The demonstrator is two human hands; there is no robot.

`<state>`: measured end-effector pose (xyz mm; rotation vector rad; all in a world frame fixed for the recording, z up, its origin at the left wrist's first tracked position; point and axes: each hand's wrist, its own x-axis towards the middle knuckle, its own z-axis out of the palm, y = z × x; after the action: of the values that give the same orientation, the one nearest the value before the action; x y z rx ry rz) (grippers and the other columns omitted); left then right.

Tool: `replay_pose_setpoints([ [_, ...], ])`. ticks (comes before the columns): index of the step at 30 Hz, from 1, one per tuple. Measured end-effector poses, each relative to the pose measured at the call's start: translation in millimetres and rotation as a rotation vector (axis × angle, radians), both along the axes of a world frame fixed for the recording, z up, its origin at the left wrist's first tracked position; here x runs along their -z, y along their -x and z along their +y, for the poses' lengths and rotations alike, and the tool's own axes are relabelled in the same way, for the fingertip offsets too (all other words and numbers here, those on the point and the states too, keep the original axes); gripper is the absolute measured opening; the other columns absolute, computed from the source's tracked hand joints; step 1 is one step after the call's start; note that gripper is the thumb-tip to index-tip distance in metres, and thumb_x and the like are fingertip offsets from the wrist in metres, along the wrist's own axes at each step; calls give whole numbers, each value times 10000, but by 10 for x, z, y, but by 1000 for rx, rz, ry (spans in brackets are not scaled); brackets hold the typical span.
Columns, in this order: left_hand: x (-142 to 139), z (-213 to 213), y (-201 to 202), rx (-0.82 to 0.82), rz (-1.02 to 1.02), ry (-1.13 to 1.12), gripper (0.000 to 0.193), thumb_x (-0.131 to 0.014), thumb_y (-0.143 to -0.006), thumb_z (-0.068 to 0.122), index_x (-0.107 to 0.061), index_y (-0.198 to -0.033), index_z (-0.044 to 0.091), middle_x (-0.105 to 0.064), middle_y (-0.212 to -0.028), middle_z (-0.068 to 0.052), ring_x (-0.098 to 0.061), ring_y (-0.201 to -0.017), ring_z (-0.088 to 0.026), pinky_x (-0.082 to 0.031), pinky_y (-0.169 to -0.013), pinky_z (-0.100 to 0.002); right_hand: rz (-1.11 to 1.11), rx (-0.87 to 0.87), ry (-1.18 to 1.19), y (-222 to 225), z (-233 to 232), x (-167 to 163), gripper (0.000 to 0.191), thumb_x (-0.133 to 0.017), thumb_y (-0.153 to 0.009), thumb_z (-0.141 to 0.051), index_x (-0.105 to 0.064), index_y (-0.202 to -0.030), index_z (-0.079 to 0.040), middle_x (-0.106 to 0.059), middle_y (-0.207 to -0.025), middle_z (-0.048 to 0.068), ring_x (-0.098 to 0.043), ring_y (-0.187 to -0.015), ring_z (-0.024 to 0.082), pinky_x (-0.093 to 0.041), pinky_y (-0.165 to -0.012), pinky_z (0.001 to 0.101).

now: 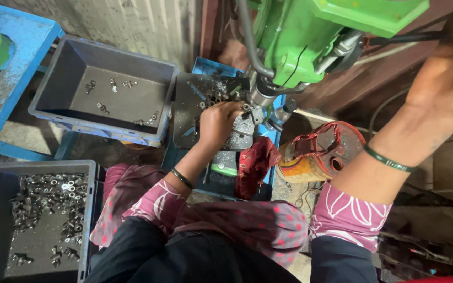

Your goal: The person sits at a bench drill press and drills holes in small metal fastener parts one at a time, holding each part on the drill table while operating the press lever, then moving finished parts into a nearby bin. They repeatedly reach into a tray of raw parts and place completed pieces aside.

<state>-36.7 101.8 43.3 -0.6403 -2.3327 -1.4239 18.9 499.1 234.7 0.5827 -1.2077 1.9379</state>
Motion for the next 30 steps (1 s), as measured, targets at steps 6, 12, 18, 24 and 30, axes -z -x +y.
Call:
replay_pose_setpoints([
  [6,5,-12,25,-11,41,40,202,-765,-852,169,-792,-1051,153,-759,-947,-87,-725,-844,-314,-567,-727,-423,124,111,9,-851,-1056,326,377,-474,-1028,-400,-350,-794,-132,-373,-687,23,-374,-651,155,-409,-761,329],
  [12,32,-44,29,22,144,67,211,-725,-858,126,-781,-1058,163,-741,-912,-76,-714,-830,-308,-557,-708,-426,137,156,86,-986,-1458,372,330,-464,-981,-377,-363,-793,-126,-372,-612,36,-417,-619,184,-479,-835,363],
  [18,44,-40,25,-5,121,94,154,-744,-878,170,-780,-1027,161,-728,-877,-76,-705,-789,-303,-553,-686,-424,146,152,113,-966,-1480,410,380,-462,-1016,-383,-365,-782,-100,-379,-625,44,-424,-641,183,-477,-849,349],
  [24,52,-22,26,-7,104,90,158,-753,-872,179,-779,-1027,162,-729,-871,-67,-707,-793,-299,-549,-684,-423,124,195,29,-997,-1312,492,366,-452,-1018,-421,-361,-818,-129,-391,-613,29,-427,-627,168,-472,-836,338],
  [30,95,30,17,-12,117,53,163,-757,-871,243,-776,-1018,176,-735,-891,-57,-716,-830,-294,-554,-704,-424,241,132,-54,-832,-905,590,439,-471,-993,-550,-382,-812,-160,-412,-720,4,-435,-724,143,-448,-754,296],
])
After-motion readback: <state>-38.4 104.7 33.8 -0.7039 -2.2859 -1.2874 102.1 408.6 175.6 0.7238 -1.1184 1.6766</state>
